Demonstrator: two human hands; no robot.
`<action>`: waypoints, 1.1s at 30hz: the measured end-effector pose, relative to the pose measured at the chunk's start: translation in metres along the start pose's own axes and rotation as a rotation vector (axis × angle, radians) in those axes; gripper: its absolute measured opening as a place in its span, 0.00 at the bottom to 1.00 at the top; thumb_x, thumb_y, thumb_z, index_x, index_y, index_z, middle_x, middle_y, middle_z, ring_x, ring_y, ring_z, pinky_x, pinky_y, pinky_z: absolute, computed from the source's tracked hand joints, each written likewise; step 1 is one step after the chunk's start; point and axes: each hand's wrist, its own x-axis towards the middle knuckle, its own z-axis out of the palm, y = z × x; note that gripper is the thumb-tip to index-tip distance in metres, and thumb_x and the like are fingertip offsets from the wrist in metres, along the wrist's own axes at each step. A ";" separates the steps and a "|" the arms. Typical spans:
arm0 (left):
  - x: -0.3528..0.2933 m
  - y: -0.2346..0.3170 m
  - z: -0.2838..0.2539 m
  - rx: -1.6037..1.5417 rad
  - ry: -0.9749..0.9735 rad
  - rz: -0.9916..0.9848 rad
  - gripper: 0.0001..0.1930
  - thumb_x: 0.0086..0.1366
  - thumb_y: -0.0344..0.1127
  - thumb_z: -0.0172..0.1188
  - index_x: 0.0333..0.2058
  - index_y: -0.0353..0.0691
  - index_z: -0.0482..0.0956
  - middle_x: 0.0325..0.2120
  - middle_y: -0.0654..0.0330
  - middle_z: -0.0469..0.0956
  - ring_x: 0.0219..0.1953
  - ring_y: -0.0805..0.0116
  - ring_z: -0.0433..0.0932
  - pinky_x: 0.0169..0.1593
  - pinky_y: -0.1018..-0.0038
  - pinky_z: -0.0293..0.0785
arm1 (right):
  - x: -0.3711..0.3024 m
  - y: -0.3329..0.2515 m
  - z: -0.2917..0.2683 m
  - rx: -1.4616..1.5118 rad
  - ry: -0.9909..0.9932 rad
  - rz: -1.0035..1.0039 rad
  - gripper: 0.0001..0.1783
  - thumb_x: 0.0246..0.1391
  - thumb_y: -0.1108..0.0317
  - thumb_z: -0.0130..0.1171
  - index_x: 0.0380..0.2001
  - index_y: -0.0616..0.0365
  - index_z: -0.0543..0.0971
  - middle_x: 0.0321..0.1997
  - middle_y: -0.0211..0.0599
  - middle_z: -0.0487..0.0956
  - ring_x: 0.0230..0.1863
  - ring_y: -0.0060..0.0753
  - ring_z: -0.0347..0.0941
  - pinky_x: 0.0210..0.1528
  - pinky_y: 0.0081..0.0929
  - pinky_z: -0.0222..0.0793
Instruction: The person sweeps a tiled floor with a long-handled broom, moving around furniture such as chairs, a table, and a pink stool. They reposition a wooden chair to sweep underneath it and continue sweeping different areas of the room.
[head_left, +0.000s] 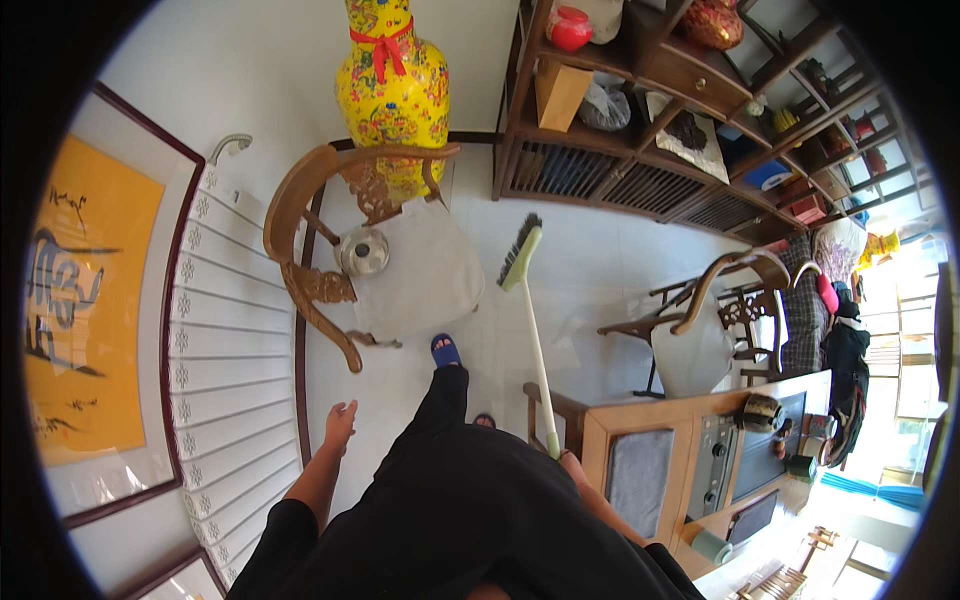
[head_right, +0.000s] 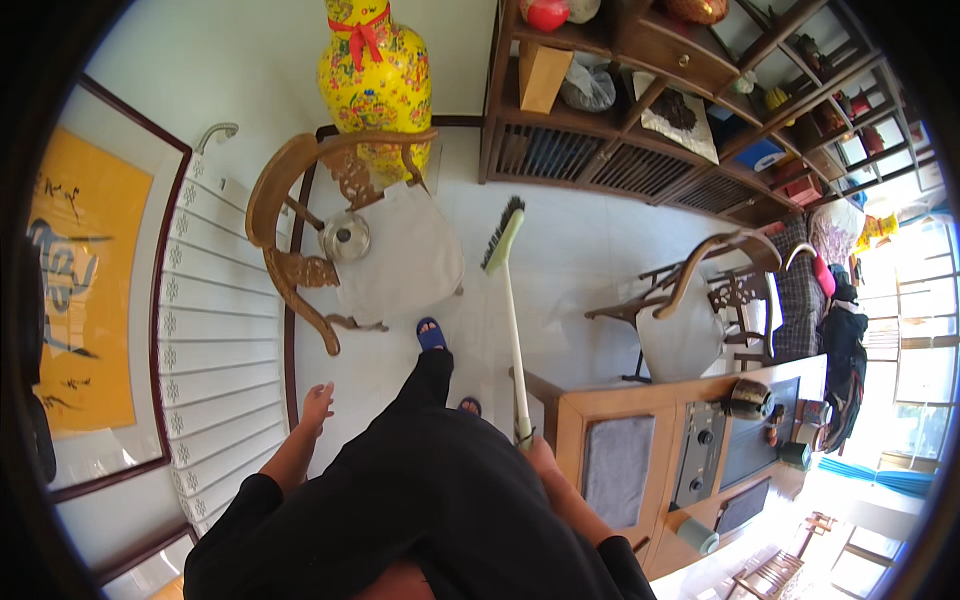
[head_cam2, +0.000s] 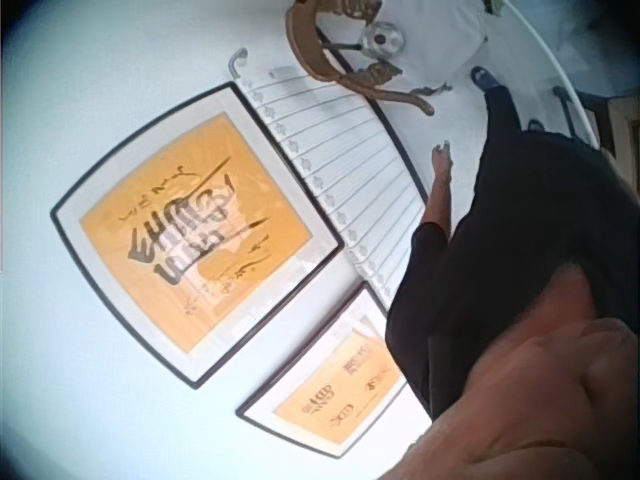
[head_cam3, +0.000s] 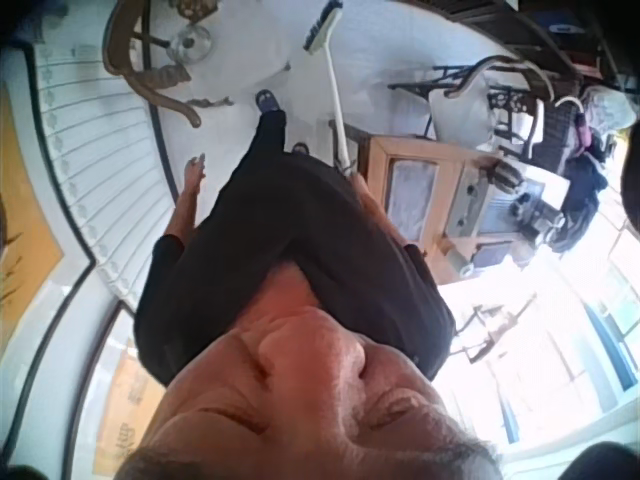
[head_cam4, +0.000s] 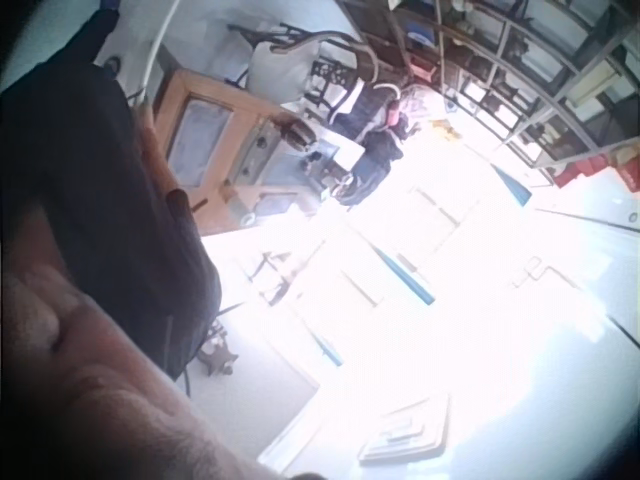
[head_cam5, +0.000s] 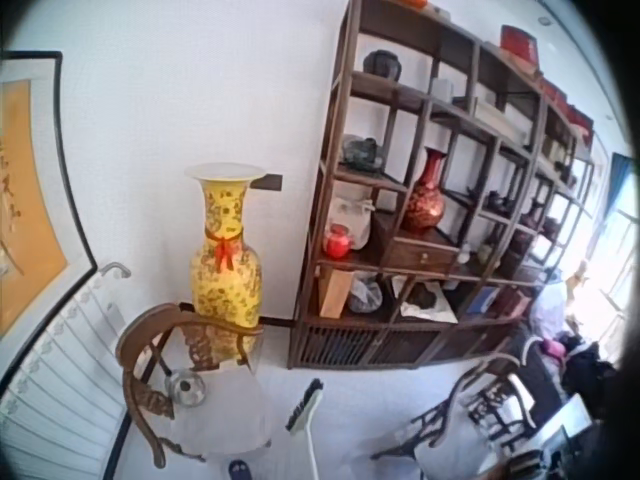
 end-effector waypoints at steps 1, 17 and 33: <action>0.014 0.026 0.001 -0.032 0.020 -0.003 0.42 0.58 0.61 0.59 0.59 0.33 0.60 0.52 0.50 0.67 0.50 0.59 0.70 0.44 0.63 0.73 | 0.011 -0.018 -0.009 0.049 -0.038 -0.009 0.24 0.45 0.58 0.64 0.38 0.69 0.73 0.34 0.57 0.78 0.41 0.54 0.76 0.43 0.42 0.70; 0.124 0.129 0.031 -0.284 0.160 -0.113 0.10 0.54 0.28 0.58 0.32 0.28 0.70 0.21 0.56 0.73 0.20 0.64 0.76 0.28 0.67 0.78 | 0.271 -0.287 -0.083 -0.340 0.073 -0.357 0.25 0.52 0.63 0.52 0.53 0.58 0.66 0.37 0.59 0.78 0.40 0.59 0.76 0.42 0.47 0.71; 0.125 0.097 0.057 -0.095 0.640 -0.256 0.12 0.49 0.27 0.60 0.33 0.33 0.71 0.21 0.57 0.75 0.20 0.66 0.75 0.24 0.68 0.71 | 0.565 -0.590 -0.075 -1.074 -0.034 -0.334 0.41 0.53 0.66 0.50 0.67 0.63 0.47 0.50 0.53 0.77 0.49 0.46 0.77 0.46 0.39 0.74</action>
